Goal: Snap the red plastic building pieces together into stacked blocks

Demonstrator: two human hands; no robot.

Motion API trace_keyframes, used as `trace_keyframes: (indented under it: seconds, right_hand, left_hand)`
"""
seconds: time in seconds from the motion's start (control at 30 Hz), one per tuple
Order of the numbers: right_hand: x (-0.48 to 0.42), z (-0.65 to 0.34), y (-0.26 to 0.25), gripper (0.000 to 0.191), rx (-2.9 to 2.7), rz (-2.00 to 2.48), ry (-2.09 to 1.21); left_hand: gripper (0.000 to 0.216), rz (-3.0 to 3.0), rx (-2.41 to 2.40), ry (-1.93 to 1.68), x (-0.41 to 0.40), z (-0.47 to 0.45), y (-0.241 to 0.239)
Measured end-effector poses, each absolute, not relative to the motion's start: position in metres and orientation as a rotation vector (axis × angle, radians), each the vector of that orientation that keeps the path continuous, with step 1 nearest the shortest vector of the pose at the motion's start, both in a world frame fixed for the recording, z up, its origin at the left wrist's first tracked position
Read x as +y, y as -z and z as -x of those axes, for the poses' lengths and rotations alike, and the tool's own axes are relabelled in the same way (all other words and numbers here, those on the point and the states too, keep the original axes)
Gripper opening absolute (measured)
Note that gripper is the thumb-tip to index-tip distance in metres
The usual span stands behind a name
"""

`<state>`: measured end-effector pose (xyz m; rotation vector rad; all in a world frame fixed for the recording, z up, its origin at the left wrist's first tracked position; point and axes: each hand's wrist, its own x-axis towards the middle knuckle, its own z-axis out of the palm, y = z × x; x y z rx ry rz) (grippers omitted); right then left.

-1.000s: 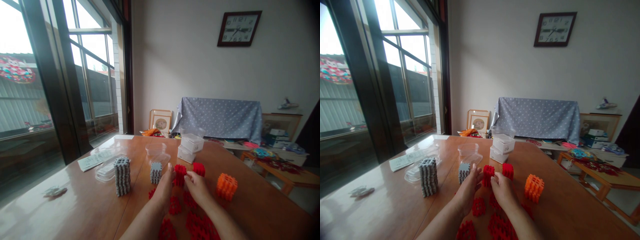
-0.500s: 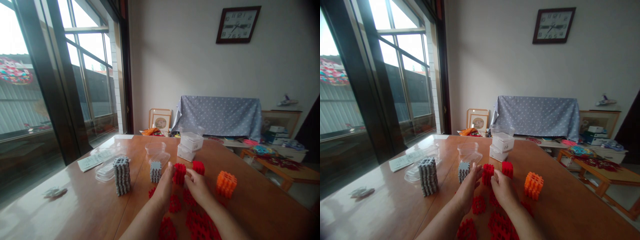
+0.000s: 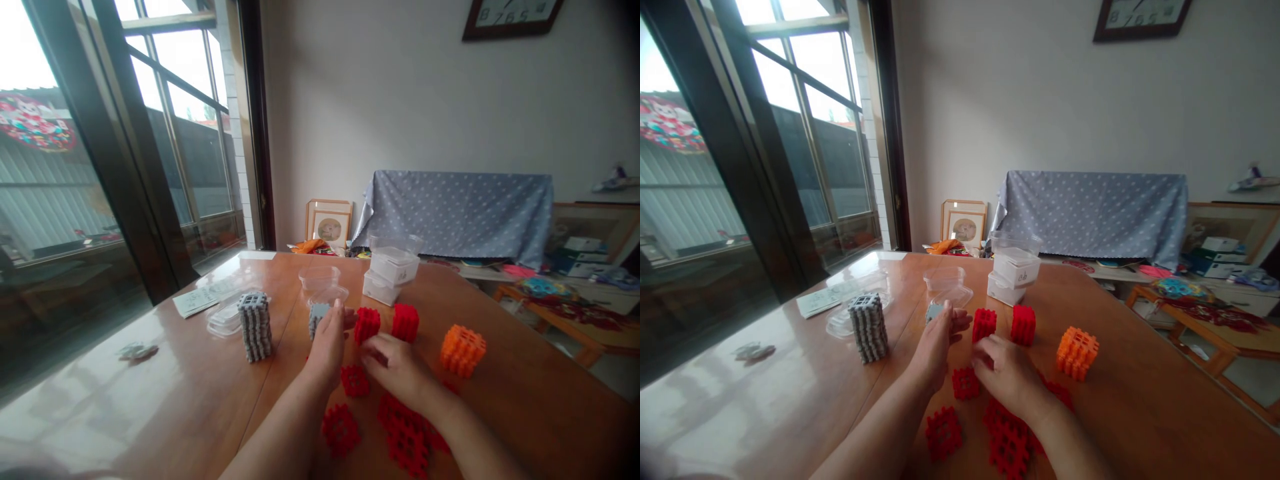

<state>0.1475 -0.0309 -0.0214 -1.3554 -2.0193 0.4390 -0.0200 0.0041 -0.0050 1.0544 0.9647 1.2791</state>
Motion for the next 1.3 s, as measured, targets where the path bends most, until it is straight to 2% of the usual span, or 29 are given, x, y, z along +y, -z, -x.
trace_keyframes:
  seconds: [0.1,0.33,0.4,0.53,0.63,0.77,0.97,1.3]
  right_hand:
    - [-0.044,-0.141,0.008,0.017,-2.231,1.313,-0.443]
    - [-0.052,-0.136,0.01,0.041,-2.408,1.338,-0.443]
    - [-0.051,-0.135,0.013,0.039,-2.395,1.368,-0.439]
    - [-0.05,-0.133,0.012,0.021,-2.363,1.328,-0.486]
    - [-0.045,-0.136,0.014,0.027,-2.218,1.275,-0.543]
    - [-0.033,-0.145,0.022,0.036,-1.844,1.225,-0.707]
    - [-0.026,-0.154,0.021,0.052,-1.493,1.243,-0.864]
    - [-0.022,-0.155,0.023,0.062,-1.375,1.186,-0.78]
  left_hand:
    - [0.061,-1.071,0.977,-1.284,0.003,0.021,0.002]
    - [0.056,-1.045,0.979,-1.31,0.0,0.022,-0.002]
    - [0.056,-1.037,0.982,-1.31,0.0,0.022,-0.003]
    - [0.058,-1.05,0.982,-1.292,0.002,0.022,-0.003]
    - [0.053,-1.069,0.975,-1.278,0.002,0.021,-0.002]
    - [0.036,-1.094,0.975,-1.254,0.002,0.021,0.0]
    - [0.018,-1.169,0.909,-1.083,0.002,0.015,0.007]
    - [0.023,-0.902,0.811,-1.116,0.012,0.017,0.019]
